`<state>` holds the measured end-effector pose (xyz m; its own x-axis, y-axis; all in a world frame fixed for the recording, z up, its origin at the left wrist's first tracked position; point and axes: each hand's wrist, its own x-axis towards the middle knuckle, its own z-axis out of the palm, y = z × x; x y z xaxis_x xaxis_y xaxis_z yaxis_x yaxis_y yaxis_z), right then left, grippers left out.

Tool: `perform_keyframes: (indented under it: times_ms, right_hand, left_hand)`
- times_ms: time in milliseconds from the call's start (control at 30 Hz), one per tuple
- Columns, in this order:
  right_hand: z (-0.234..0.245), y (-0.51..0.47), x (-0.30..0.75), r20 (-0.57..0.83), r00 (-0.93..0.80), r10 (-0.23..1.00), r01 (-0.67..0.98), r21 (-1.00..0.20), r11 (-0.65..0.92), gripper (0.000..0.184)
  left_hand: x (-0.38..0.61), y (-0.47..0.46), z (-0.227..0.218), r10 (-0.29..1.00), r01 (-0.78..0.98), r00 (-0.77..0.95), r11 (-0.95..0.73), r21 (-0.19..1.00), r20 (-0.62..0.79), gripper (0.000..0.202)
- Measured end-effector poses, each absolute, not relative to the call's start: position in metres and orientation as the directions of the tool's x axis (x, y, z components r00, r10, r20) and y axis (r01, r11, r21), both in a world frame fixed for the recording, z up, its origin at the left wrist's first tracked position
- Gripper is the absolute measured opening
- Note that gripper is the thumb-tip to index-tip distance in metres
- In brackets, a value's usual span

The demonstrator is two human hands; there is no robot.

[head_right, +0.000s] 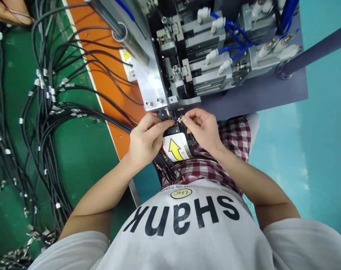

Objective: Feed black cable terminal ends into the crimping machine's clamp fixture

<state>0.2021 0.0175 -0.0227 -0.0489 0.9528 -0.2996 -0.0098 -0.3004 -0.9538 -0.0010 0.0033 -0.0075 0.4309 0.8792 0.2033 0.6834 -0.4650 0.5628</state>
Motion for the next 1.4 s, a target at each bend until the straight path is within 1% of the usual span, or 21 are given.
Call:
perform_keyframes:
  times_ms: [133,300,367,467,567,733,833,900,1033,1100,1200,1300,1400]
  right_hand:
    - [-0.024,0.018,0.203,-0.304,-0.064,0.950,-0.008,-0.952,-0.305,0.024]
    - [-0.025,0.018,0.203,-0.314,-0.068,0.947,-0.016,-0.949,-0.316,0.024]
    - [-0.024,0.018,0.202,-0.315,-0.061,0.947,-0.012,-0.949,-0.316,0.023]
    - [-0.023,0.018,0.201,-0.317,-0.055,0.947,0.010,-0.948,-0.317,0.020]
    - [-0.021,0.018,0.200,-0.304,-0.040,0.952,0.061,-0.952,-0.301,0.019]
    - [-0.018,0.016,0.199,-0.224,-0.008,0.974,0.210,-0.953,-0.218,0.017]
    - [-0.019,0.016,0.198,-0.190,0.014,0.982,0.285,-0.940,-0.186,0.015]
    - [-0.021,0.017,0.198,-0.212,0.014,0.977,0.263,-0.942,-0.208,0.015]
    - [-0.027,0.019,0.202,-0.324,-0.064,0.944,0.095,-0.944,-0.317,0.016]
    - [-0.028,0.018,0.206,-0.337,-0.080,0.938,0.057,-0.941,-0.333,0.020]
    - [-0.026,0.010,0.210,-0.299,-0.041,0.953,0.080,-0.952,-0.295,0.026]
    - [-0.023,0.000,0.208,-0.205,-0.004,0.979,0.202,-0.959,-0.200,0.020]
    - [-0.020,-0.005,0.203,-0.074,0.004,0.997,0.339,-0.938,-0.071,0.013]
  left_hand:
    - [-0.001,0.003,-0.006,0.876,0.680,0.436,-0.470,0.562,0.205,0.037]
    - [0.000,0.004,-0.004,0.887,0.691,0.428,-0.444,0.571,0.172,0.039]
    - [0.000,0.004,-0.003,0.883,0.697,0.438,-0.451,0.558,0.167,0.040]
    - [0.001,0.004,-0.002,0.872,0.717,0.460,-0.477,0.508,0.170,0.040]
    - [0.002,0.005,-0.002,0.856,0.728,0.487,-0.507,0.462,0.174,0.042]
    - [0.002,0.006,0.000,0.820,0.720,0.538,-0.568,0.398,0.197,0.042]
    - [0.003,0.006,0.002,0.816,0.724,0.544,-0.574,0.383,0.195,0.043]
    - [0.003,0.006,0.002,0.818,0.722,0.543,-0.569,0.393,0.189,0.042]
    - [0.002,0.008,0.000,0.820,0.696,0.537,-0.564,0.444,0.200,0.040]
    - [0.002,0.009,-0.001,0.815,0.687,0.536,-0.572,0.448,0.220,0.038]
    - [0.001,0.009,-0.002,0.807,0.682,0.540,-0.586,0.438,0.238,0.036]
    - [0.001,0.009,-0.001,0.810,0.684,0.544,-0.580,0.442,0.220,0.036]
    - [0.002,0.009,0.000,0.816,0.696,0.542,-0.570,0.436,0.202,0.037]
